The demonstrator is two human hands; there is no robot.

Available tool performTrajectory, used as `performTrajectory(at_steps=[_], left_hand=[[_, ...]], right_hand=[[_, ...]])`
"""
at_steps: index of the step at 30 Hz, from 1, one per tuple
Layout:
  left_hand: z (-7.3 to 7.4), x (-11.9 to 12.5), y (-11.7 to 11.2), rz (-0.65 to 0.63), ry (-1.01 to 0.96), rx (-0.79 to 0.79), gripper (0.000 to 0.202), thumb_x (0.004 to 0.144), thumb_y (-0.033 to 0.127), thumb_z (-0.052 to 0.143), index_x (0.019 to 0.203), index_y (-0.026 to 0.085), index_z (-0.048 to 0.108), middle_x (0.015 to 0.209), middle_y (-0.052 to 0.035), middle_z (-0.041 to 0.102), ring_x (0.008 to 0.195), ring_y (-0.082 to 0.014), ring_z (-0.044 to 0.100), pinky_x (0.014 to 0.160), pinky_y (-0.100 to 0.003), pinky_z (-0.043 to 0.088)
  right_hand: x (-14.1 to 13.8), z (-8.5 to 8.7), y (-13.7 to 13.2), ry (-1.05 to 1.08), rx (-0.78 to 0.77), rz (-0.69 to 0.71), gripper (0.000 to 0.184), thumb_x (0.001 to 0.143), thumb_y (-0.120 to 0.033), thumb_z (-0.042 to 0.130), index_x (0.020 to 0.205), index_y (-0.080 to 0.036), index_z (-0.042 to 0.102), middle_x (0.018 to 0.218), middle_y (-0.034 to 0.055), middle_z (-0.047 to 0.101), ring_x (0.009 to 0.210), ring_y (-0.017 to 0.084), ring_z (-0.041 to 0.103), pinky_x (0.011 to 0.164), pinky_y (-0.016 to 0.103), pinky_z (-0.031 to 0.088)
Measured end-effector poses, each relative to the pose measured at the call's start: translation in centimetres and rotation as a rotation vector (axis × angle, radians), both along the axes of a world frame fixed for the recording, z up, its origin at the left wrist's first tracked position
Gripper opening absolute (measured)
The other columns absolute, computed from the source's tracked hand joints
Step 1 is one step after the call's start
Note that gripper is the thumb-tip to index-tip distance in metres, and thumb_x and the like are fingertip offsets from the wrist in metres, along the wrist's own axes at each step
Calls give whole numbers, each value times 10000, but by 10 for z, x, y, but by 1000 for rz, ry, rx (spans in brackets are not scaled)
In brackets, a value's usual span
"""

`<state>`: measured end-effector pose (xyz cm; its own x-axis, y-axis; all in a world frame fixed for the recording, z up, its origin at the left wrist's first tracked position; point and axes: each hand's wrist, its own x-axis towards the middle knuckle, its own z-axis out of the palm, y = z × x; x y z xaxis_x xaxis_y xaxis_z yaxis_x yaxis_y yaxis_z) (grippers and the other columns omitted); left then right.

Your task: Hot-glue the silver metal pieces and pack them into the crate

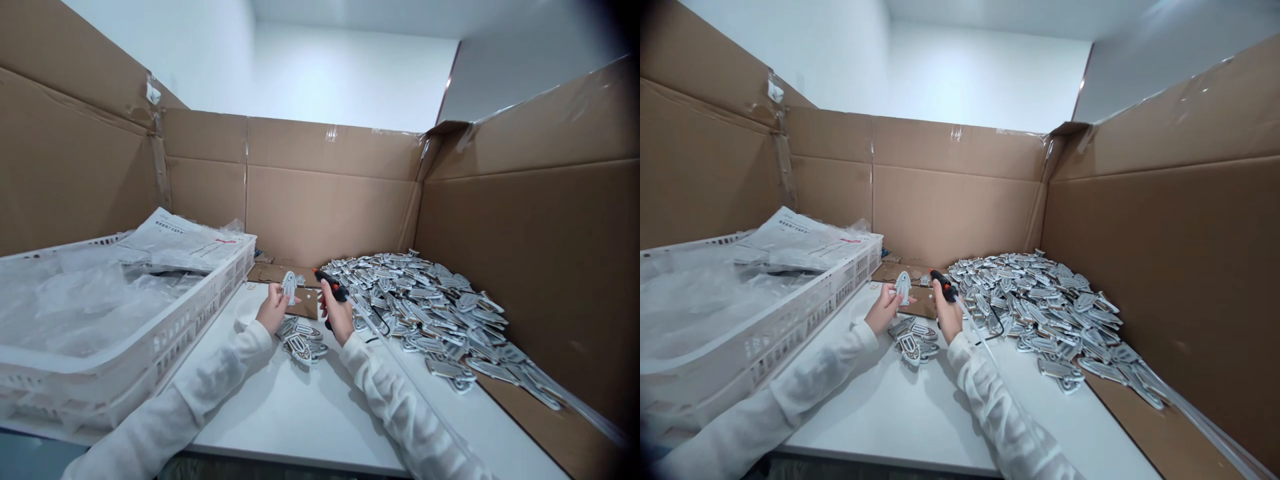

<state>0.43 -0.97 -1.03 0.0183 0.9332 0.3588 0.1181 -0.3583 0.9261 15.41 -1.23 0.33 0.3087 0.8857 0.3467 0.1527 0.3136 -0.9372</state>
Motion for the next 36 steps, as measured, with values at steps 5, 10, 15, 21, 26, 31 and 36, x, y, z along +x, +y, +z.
performTrajectory(at_steps=[5, 10, 15, 21, 26, 31, 36], left_hand=[[3, -4, 0, 109, 110, 96, 124, 744, 292, 508, 782, 197, 438, 605, 20, 600, 614, -125, 532, 607, -217, 379], [7, -12, 9, 272, 65, 180, 154, 661, 297, 599, 634, 159, 538, 574, 32, 477, 564, -103, 457, 566, -199, 365], [10, -12, 9, 243, -98, 119, 158, 675, 286, 589, 753, 156, 545, 735, -9, 553, 634, -105, 522, 598, -212, 426], [17, -4, 2, 61, -356, -144, 217, 721, 290, 558, 823, 176, 405, 604, 33, 578, 484, -102, 558, 479, -228, 473], [19, -3, 0, 52, -379, -190, 214, 711, 240, 579, 814, 172, 405, 591, 42, 581, 437, -96, 561, 458, -239, 497], [20, -2, -3, 17, -372, -206, 240, 716, 277, 586, 835, 173, 405, 598, 36, 589, 435, -109, 581, 460, -240, 498], [22, -1, -5, 10, -356, -222, 271, 709, 300, 595, 842, 175, 396, 576, 47, 582, 422, -125, 586, 438, -238, 485]], right_hand=[[1, 8, -2, 166, -47, 65, 483, 661, -636, 486, 629, -157, 544, 564, 24, 553, 401, 106, 458, 366, 235, 335], [-5, 8, -11, 92, 4, 153, 489, 668, -641, 470, 605, -161, 533, 545, 23, 548, 431, 111, 468, 410, 235, 357], [-9, -4, -13, -88, 105, 231, 419, 689, -585, 496, 659, -170, 542, 534, 8, 537, 474, 127, 486, 473, 245, 387], [-6, -10, -11, -244, 185, 273, 350, 747, -507, 482, 646, -177, 541, 541, -5, 547, 477, 117, 470, 513, 241, 383], [-7, -8, -12, -296, 190, 281, 368, 757, -494, 466, 583, -179, 544, 515, -7, 532, 485, 123, 470, 538, 244, 379], [-7, -5, -13, -345, 198, 238, 364, 760, -490, 457, 595, -188, 574, 492, -10, 521, 520, 141, 489, 580, 255, 380], [-7, -4, -13, -369, 197, 216, 376, 760, -500, 447, 576, -192, 561, 469, -16, 499, 529, 149, 485, 595, 261, 374]])
